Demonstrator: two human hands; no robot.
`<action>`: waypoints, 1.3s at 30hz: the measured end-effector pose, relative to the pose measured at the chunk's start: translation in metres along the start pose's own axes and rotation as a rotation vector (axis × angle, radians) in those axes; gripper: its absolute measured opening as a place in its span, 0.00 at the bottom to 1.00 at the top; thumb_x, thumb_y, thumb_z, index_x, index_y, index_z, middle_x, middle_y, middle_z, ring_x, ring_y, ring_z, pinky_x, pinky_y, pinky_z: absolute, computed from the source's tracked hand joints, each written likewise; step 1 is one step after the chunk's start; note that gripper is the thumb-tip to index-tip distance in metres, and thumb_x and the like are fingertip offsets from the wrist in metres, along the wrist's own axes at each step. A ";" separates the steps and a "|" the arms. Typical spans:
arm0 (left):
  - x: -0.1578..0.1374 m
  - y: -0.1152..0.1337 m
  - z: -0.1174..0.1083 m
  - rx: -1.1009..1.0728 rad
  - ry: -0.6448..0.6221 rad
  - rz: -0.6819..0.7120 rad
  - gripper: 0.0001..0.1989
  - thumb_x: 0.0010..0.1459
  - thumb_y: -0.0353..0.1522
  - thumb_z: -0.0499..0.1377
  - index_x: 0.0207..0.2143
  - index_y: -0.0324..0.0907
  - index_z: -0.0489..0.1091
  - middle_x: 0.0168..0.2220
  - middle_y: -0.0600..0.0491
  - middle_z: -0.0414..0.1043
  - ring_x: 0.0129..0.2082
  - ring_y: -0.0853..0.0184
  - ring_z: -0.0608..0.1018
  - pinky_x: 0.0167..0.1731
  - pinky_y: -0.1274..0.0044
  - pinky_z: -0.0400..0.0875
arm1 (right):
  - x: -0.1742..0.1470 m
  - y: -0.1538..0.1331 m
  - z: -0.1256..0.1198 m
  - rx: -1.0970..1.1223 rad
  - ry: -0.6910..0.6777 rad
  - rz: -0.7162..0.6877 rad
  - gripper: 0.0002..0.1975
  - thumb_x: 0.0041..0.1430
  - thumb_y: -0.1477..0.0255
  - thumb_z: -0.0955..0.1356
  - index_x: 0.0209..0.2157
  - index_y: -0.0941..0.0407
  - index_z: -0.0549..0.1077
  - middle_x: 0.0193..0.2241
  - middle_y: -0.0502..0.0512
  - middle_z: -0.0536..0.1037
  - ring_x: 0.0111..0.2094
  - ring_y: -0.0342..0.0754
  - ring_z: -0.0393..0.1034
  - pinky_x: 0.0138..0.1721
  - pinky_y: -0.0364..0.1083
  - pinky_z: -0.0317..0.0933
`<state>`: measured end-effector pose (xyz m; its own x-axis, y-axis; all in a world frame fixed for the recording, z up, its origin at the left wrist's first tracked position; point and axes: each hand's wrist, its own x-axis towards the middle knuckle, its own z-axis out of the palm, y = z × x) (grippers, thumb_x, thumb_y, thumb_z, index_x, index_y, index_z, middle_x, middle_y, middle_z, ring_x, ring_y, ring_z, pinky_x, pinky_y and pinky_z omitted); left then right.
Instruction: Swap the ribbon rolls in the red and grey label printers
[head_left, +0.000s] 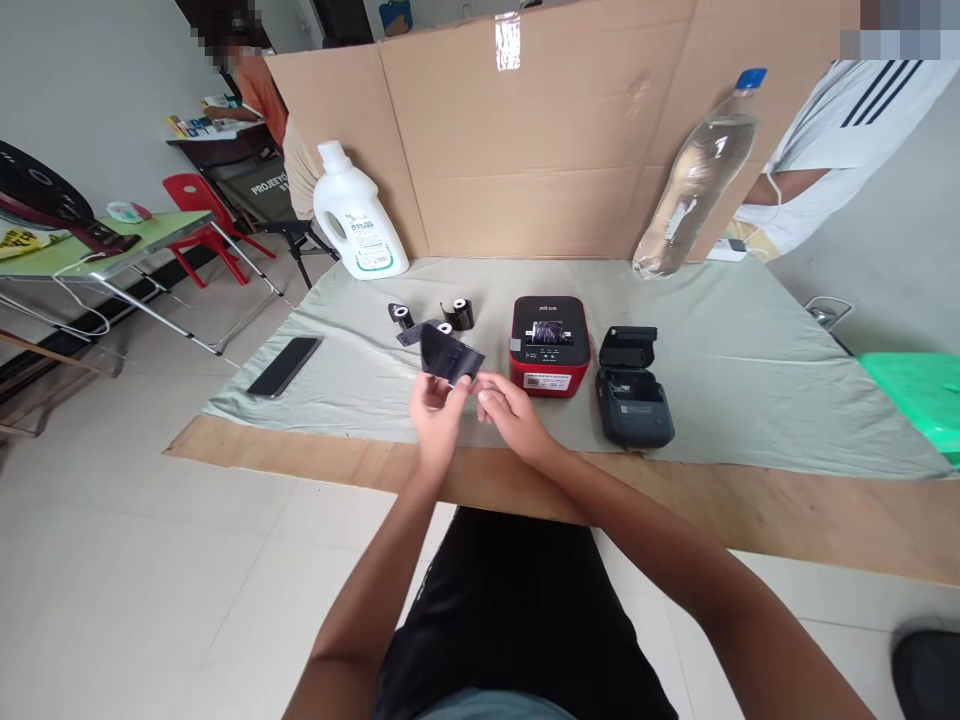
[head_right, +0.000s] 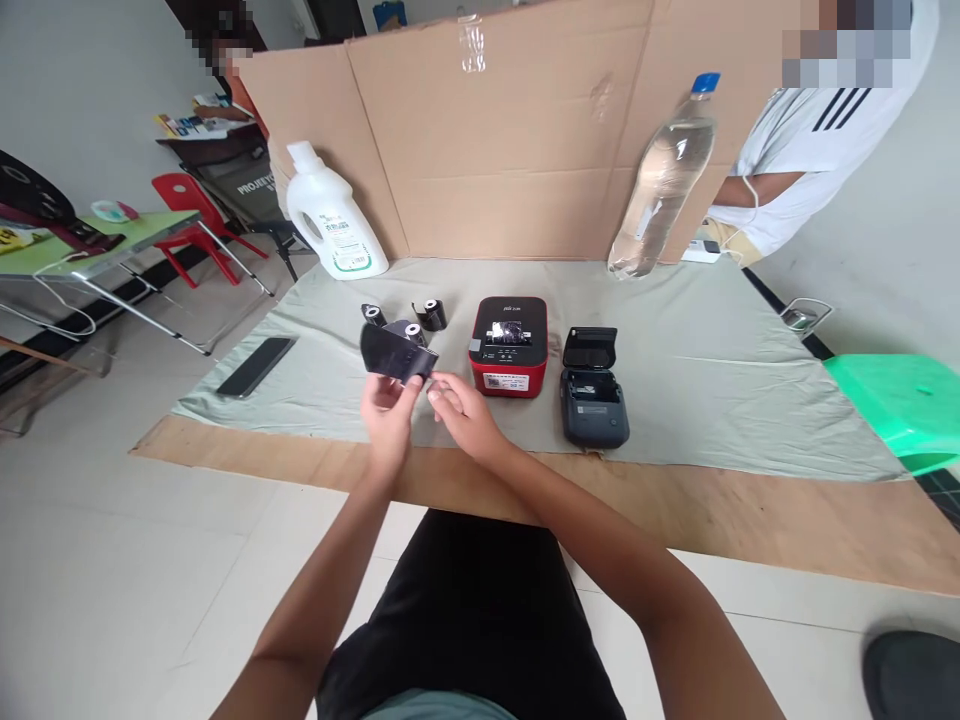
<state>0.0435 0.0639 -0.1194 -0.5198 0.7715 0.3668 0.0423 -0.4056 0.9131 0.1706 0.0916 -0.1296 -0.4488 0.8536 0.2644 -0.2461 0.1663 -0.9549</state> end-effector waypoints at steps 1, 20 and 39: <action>-0.012 -0.002 0.006 0.042 0.018 -0.004 0.16 0.56 0.41 0.71 0.40 0.43 0.73 0.39 0.53 0.76 0.39 0.67 0.79 0.43 0.76 0.74 | 0.000 -0.002 -0.001 -0.002 0.024 -0.010 0.16 0.66 0.57 0.68 0.47 0.53 0.71 0.37 0.52 0.74 0.29 0.43 0.67 0.34 0.47 0.65; -0.044 -0.011 0.001 0.206 -0.028 0.074 0.18 0.61 0.47 0.64 0.38 0.40 0.74 0.38 0.48 0.76 0.40 0.60 0.80 0.45 0.70 0.77 | -0.002 0.003 -0.027 -0.296 0.062 -0.082 0.28 0.54 0.66 0.70 0.57 0.50 0.64 0.49 0.57 0.74 0.39 0.49 0.70 0.31 0.46 0.65; -0.049 0.000 -0.018 0.000 0.208 -0.106 0.21 0.52 0.46 0.71 0.38 0.37 0.78 0.39 0.46 0.82 0.43 0.57 0.83 0.47 0.68 0.80 | -0.004 -0.024 -0.054 -0.222 -0.342 0.153 0.32 0.50 0.75 0.70 0.57 0.48 0.61 0.44 0.50 0.72 0.32 0.44 0.72 0.26 0.41 0.60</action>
<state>0.0533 0.0171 -0.1410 -0.6862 0.6919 0.2246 -0.0219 -0.3283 0.9443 0.2247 0.1103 -0.1148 -0.7335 0.6705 0.1113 0.0197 0.1847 -0.9826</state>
